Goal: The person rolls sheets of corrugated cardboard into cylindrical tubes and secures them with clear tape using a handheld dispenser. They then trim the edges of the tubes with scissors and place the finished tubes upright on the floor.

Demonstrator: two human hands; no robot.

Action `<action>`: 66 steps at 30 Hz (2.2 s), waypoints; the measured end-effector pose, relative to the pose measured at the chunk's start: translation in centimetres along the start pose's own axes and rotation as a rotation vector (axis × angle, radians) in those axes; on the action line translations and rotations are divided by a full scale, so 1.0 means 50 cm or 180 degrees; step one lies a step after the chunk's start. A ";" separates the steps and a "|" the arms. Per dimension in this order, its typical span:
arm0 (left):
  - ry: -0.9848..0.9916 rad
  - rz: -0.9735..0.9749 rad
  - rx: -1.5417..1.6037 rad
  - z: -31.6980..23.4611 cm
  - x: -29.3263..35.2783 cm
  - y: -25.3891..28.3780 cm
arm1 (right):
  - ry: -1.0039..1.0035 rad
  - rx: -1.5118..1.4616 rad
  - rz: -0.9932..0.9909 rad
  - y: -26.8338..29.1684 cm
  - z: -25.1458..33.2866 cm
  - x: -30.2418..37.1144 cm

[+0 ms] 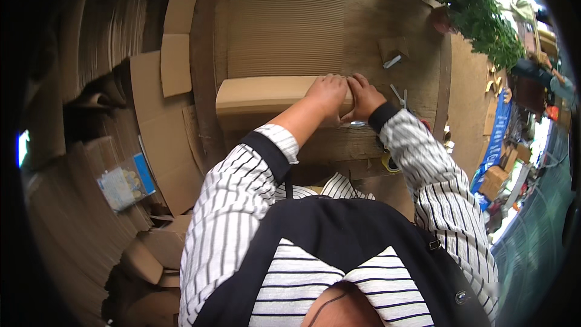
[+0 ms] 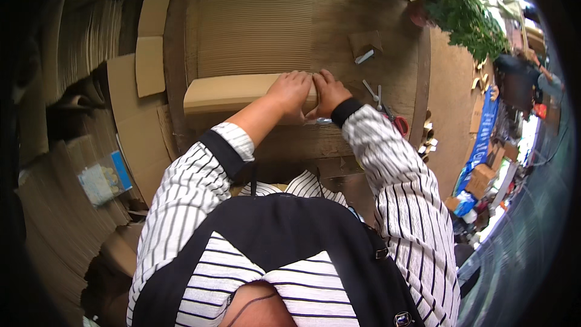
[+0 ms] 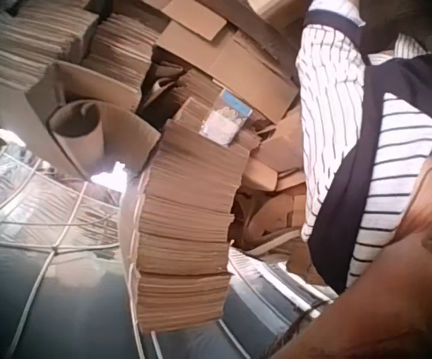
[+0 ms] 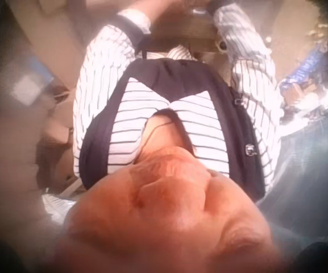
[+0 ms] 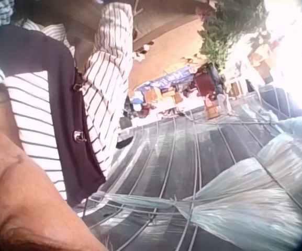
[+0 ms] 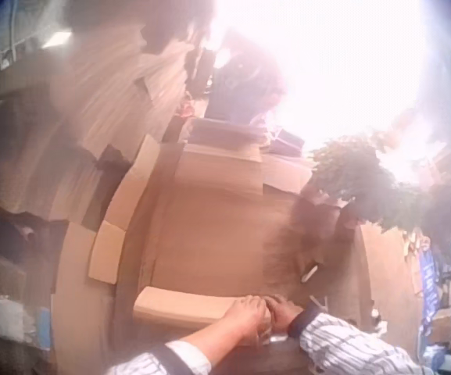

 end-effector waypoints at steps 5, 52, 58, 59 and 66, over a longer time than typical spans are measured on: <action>-0.0113 -0.0128 -0.0097 -0.006 0.006 0.002 | 0.0713 0.0621 -0.1192 -0.059 0.027 0.104; 0.0303 0.1506 0.1157 0.156 -0.217 0.129 | 0.0034 -0.3816 -0.0913 -0.086 -0.128 -0.088; 0.0115 0.1510 0.1062 0.098 -0.117 -0.010 | 0.0239 -0.3556 -0.0766 -0.170 -0.089 0.046; 0.0138 0.1481 0.1014 0.075 -0.098 -0.013 | 0.0171 -0.3428 -0.0709 -0.164 -0.084 0.068; 0.0133 0.1449 0.0732 0.054 -0.094 -0.002 | 0.0374 -0.2095 -0.0770 -0.101 -0.085 0.072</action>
Point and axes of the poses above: each hand's wrist, its own x-axis away from the middle knuckle, its own y-axis out of the back of the hand, z = x × y, the point moved 4 cm from there along -x, towards the middle knuckle
